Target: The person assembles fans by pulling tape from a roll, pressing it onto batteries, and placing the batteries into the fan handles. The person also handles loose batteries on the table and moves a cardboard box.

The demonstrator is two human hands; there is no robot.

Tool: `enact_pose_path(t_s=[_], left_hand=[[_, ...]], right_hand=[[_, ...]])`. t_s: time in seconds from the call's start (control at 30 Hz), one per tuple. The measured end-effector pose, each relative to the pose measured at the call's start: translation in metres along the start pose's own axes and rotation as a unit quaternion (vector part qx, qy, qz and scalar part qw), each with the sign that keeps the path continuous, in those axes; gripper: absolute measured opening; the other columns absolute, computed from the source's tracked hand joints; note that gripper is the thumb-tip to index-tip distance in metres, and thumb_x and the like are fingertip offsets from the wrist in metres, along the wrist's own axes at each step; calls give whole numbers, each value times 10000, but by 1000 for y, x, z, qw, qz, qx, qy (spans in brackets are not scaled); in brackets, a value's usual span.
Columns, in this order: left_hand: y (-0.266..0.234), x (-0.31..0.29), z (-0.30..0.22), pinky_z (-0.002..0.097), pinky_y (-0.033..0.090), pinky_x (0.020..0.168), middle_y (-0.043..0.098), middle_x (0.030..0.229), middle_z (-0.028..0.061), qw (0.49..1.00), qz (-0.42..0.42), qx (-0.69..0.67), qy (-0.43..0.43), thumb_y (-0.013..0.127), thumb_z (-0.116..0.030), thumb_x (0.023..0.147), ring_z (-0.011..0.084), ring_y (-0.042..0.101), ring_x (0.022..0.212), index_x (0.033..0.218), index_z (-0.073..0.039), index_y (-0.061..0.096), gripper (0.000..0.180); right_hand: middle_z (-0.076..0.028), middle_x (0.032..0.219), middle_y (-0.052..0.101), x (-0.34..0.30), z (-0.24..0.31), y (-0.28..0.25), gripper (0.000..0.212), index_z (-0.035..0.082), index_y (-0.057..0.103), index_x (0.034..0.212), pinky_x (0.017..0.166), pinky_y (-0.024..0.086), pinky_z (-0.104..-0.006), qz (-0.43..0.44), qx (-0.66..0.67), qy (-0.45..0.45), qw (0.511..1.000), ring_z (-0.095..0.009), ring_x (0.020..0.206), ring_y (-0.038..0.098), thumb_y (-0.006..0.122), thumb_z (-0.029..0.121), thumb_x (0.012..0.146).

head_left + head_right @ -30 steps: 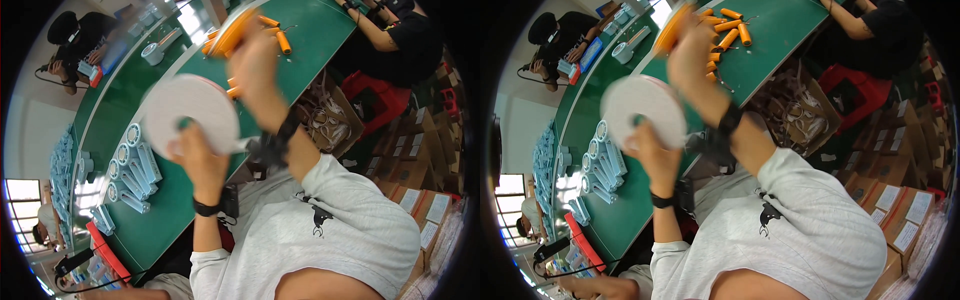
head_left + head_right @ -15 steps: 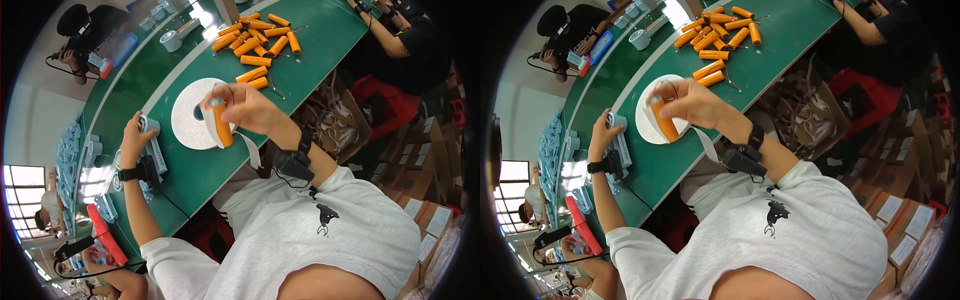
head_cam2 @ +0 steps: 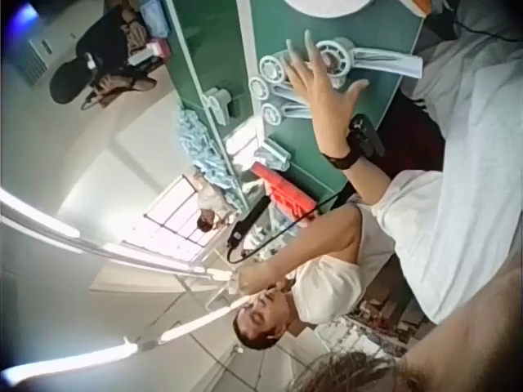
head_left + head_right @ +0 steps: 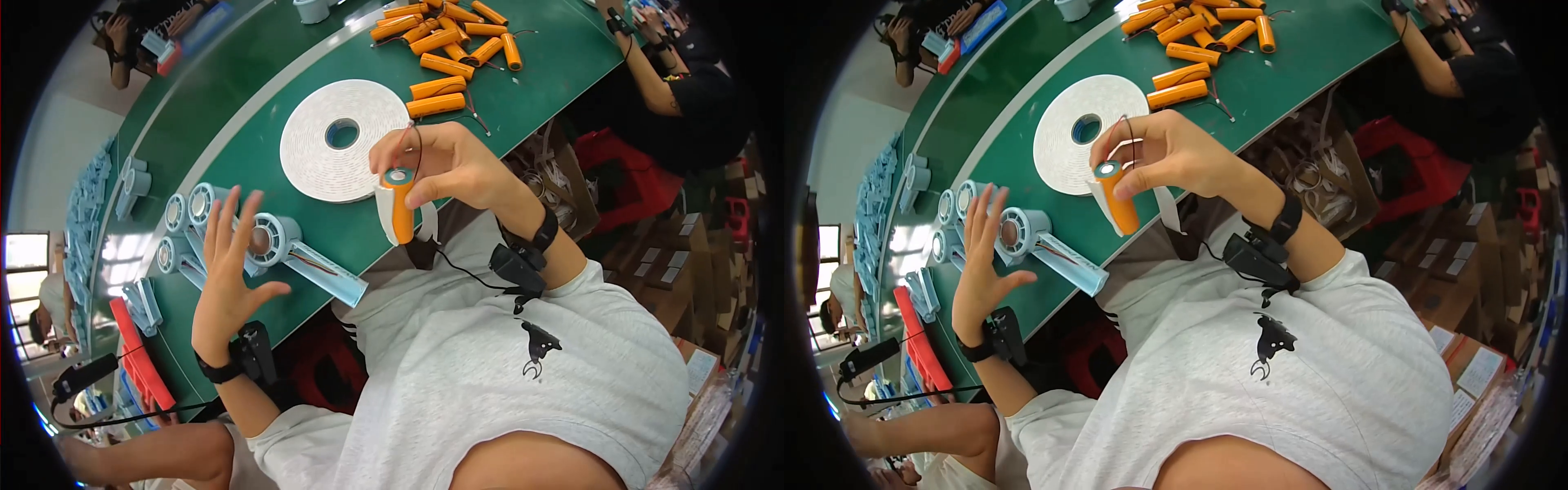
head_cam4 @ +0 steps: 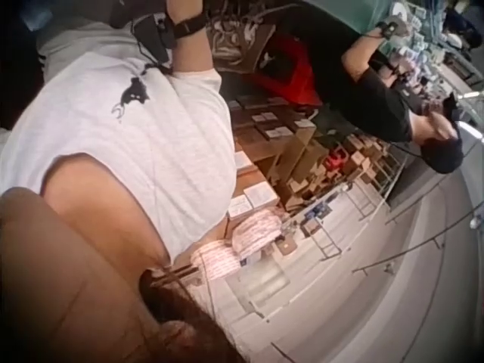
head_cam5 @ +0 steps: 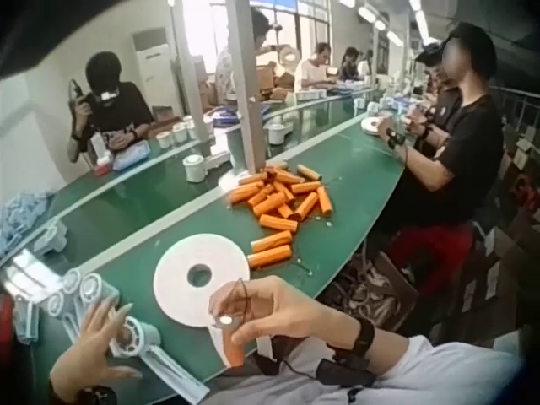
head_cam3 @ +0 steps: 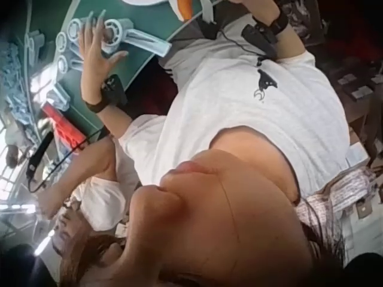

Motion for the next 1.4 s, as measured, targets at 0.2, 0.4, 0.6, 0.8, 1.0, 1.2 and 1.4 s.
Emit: enact_pose_path(t_s=[0.2,0.4,0.6,0.8,1.0,1.2,1.4], left_hand=[[26,-9,-10,434,313,984,464,1228,96,983,21,-157,94,677,-73,640,333,380,1179,957,-92,619,323],[26,-5,-51,452,290,978,491,1181,82,991,-10,47,126,662,-17,622,326,381,1171,885,-82,612,276],[35,-9,-36,447,242,978,510,1124,74,997,21,-54,41,625,-22,676,302,361,1183,781,-56,564,126],[27,-12,-29,403,275,958,533,1133,60,987,-18,-159,10,591,17,694,302,388,1176,773,-38,508,127],[27,-12,-27,387,223,983,546,1083,71,975,-68,-212,-22,532,39,737,277,430,1141,803,-15,452,117],[28,-9,-29,378,231,978,547,1083,77,982,-76,-173,-21,518,50,738,259,455,1082,809,-10,426,131],[27,-6,-30,370,255,953,550,1082,88,980,-93,-173,-30,518,44,751,257,476,987,826,-1,448,112]], right_hand=[[-93,969,584,4,23,27,309,-42,589,940,795,456,-275,17,-91,27,995,-160,897,555,689,-47,647],[-80,880,612,7,41,61,259,-2,629,877,714,459,-241,92,-260,-16,961,-157,821,580,700,-36,630],[-76,803,604,8,28,77,215,12,639,824,652,456,-244,68,-313,-14,947,-156,737,581,697,-38,623],[-74,774,566,0,28,88,208,2,626,828,590,448,-243,51,-398,-108,910,-167,686,563,700,-27,635],[-85,774,524,-11,18,102,192,2,584,793,543,427,-261,80,-491,-151,854,-195,641,527,707,-8,646],[-81,766,498,-18,18,109,194,10,531,762,534,412,-288,64,-537,-195,818,-212,626,503,693,-9,657],[-86,772,508,1,0,104,177,-5,524,771,553,410,-312,105,-540,-117,827,-237,643,519,671,13,674]])
Point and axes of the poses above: each hand's wrist, its own x-axis towards the middle knuckle, its own y-axis out of the palm, z = x × y, the point moved 10 cm from there along x, towards the middle knuckle
